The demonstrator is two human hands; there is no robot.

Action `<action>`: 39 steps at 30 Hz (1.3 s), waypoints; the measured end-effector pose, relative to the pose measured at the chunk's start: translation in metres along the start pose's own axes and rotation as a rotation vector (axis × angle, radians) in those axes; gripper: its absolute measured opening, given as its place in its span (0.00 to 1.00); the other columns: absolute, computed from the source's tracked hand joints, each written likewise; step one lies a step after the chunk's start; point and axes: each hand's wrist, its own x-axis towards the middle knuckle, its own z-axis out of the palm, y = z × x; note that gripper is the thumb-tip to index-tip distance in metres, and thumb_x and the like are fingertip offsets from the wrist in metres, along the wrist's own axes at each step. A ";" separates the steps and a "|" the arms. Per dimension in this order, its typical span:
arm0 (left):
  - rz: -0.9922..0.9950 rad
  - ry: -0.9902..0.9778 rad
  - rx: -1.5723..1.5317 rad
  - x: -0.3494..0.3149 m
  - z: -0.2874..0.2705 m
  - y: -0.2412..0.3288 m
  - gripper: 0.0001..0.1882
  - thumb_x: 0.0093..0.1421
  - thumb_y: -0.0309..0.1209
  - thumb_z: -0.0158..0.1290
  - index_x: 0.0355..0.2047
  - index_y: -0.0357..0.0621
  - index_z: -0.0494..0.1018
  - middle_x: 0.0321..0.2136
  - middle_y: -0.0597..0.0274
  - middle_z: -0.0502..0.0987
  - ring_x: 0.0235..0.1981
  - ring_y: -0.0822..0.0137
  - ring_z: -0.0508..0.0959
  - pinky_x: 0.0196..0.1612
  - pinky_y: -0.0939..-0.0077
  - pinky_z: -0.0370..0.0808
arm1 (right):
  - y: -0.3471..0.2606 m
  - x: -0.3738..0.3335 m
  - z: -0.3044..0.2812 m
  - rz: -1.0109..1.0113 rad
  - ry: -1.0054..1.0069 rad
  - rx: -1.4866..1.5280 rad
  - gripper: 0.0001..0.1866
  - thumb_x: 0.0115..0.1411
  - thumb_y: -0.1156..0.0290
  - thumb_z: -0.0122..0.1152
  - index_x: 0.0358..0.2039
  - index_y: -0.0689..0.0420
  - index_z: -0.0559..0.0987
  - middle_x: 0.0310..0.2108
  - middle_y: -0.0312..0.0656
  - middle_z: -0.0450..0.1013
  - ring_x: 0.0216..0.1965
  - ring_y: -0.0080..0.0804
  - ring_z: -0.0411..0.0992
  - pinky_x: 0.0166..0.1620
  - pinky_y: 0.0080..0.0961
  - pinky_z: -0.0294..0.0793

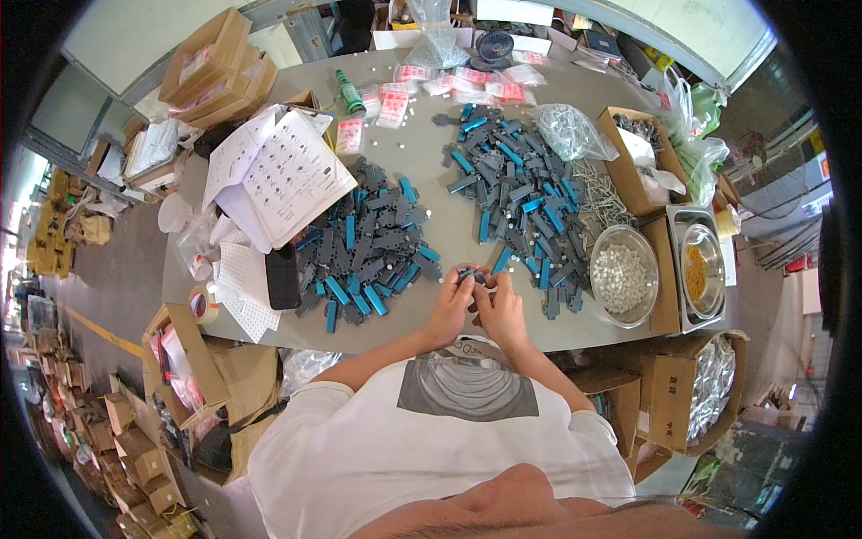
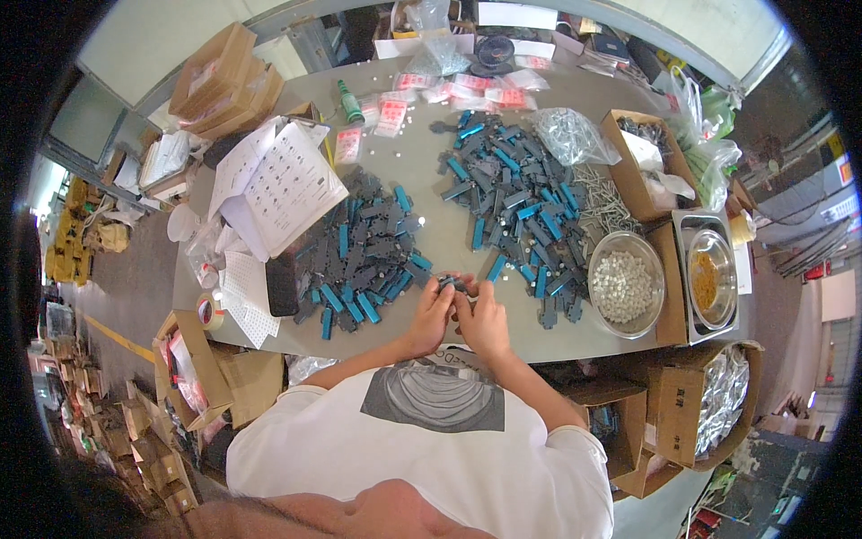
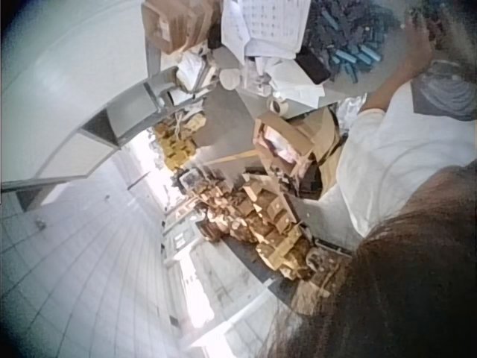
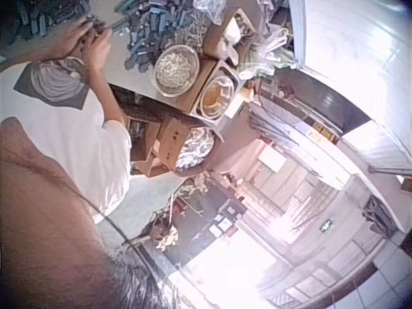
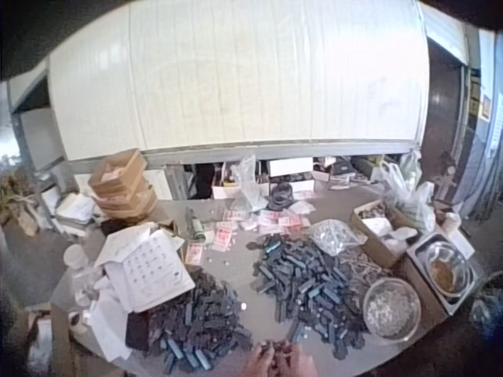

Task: The person sits at a table in a warehouse and assembles small blue and grey plastic components by hand. They pick up a grey base piece, insert a blue piece into it, and place the finished unit on a growing pile. The process is repeated continuously with various small parts from the table.

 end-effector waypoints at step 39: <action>0.281 0.060 1.539 0.314 -0.136 0.002 0.20 0.52 0.28 0.58 0.44 0.34 0.70 0.43 0.43 0.72 0.48 0.45 0.70 0.51 0.57 0.68 | 0.108 0.133 0.038 -0.042 -0.014 -0.728 0.16 0.52 0.79 0.54 0.43 0.56 0.69 0.46 0.53 0.62 0.43 0.57 0.69 0.44 0.47 0.71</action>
